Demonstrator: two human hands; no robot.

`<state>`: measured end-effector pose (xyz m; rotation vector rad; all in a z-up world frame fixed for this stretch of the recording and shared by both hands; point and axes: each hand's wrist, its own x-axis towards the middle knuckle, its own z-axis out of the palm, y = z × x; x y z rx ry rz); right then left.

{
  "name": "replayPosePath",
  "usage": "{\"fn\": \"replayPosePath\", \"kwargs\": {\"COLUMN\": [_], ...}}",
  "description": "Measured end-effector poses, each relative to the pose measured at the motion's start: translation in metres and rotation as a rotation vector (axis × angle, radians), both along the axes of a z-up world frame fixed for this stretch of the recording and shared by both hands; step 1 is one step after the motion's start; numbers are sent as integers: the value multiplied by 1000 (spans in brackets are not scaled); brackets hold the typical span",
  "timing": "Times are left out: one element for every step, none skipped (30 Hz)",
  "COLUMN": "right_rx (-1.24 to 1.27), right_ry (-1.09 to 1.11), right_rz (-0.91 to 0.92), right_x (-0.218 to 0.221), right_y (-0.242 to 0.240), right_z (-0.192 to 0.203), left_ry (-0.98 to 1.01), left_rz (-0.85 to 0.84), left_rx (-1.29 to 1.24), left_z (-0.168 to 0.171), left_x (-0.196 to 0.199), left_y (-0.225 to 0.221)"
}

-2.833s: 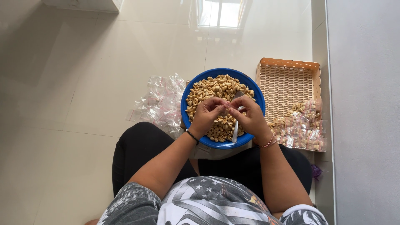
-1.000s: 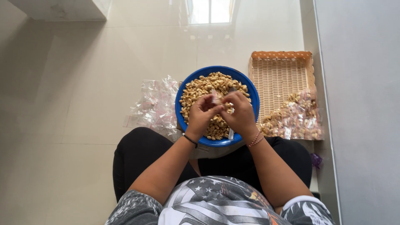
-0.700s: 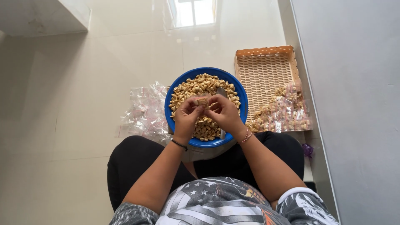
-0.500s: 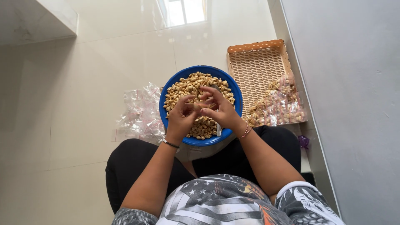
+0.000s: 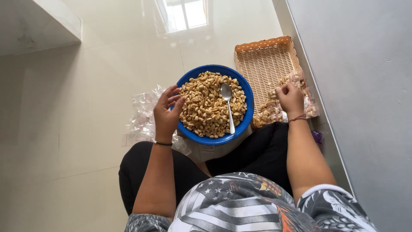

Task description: A person sitting on the floor sorts through noodle snacks in a bowl, using a spoon and hands to separate items and fill small plastic bags.

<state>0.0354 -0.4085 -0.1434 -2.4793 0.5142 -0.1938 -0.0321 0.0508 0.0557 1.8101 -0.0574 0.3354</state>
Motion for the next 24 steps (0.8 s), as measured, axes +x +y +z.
{"fn": "replayPosePath", "kwargs": {"right_rx": [0, -65, -130, -131, -161, -190, -192, -262, -331, -333, -380, -427, -429, -459, -489, -489, -629, -767, -769, -842, -916, -917, -868, -817], "right_ry": [5, 110, 210, 210, 252, 295, 293, 360, 429, 430, 448, 466, 463, 455, 448, 447, 313, 174, 169, 210, 251, 246, 307, 367], "right_rz": [-1, 51, 105, 106, 137, 169, 169, 199, 231, 232, 265, 297, 298, 340, 382, 384, 458, 528, 528, 591, 654, 654, 659, 664], "right_x": [-1, -1, 2, 1, 0, 0, 0, 1, 0, 3, 6, 9, 9, 9, 8, 6, 5, 4, 8, 12, 16, 13, 10, 7], "right_y": [5, 11, 17, 25, 32, 39, 42, 45, 48, 48, 46, 45, 47, 49, 52, 57, 62, 68, 65, 63, 61, 61, 62, 64], "right_z": [-2, -4, -6, 0, 5, 11, 10, 9, 7, 1, -6, -12, -11, -10, -10, -7, -4, -1, -13, -24, -36, -33, -31, -29], "left_ry": [5, 14, 17, 18, 25, 33, 31, 37, 45, 45, 42, 39, 37, 39, 42, 41, 42, 43, 39, 44, 48, 44, 52, 59], "left_rz": [-1, 3, 10, 11, 8, 5, 6, 1, -3, -1, -8, -15, -14, -12, -9, -8, -3, 2, 4, 15, 27, 30, 37, 45], "left_rx": [0, -31, -61, -62, -57, -52, -55, -51, -46, -47, -38, -30, -30, -33, -34, -34, -21, -9, -9, -3, 5, 4, -1, -6], "left_z": [-3, -7, -10, -11, -12, -13, -12, -11, -10, -11, -11, -11, -10, -9, -8, -9, -11, -12, -13, -14, -15, -15, -15, -15], "left_x": [0, 1, 3, 2, 2, 2, 1, 1, 0, -1, 0, 0, 0, 0, -1, -1, 0, 1, 1, 2, 2, 4, 4, 5], "left_y": [3, 7, 10, 11, 11, 11, 11, 12, 12, 13, 13, 13, 12, 12, 11, 12, 13, 14, 15, 16, 17, 18, 20, 22]}}
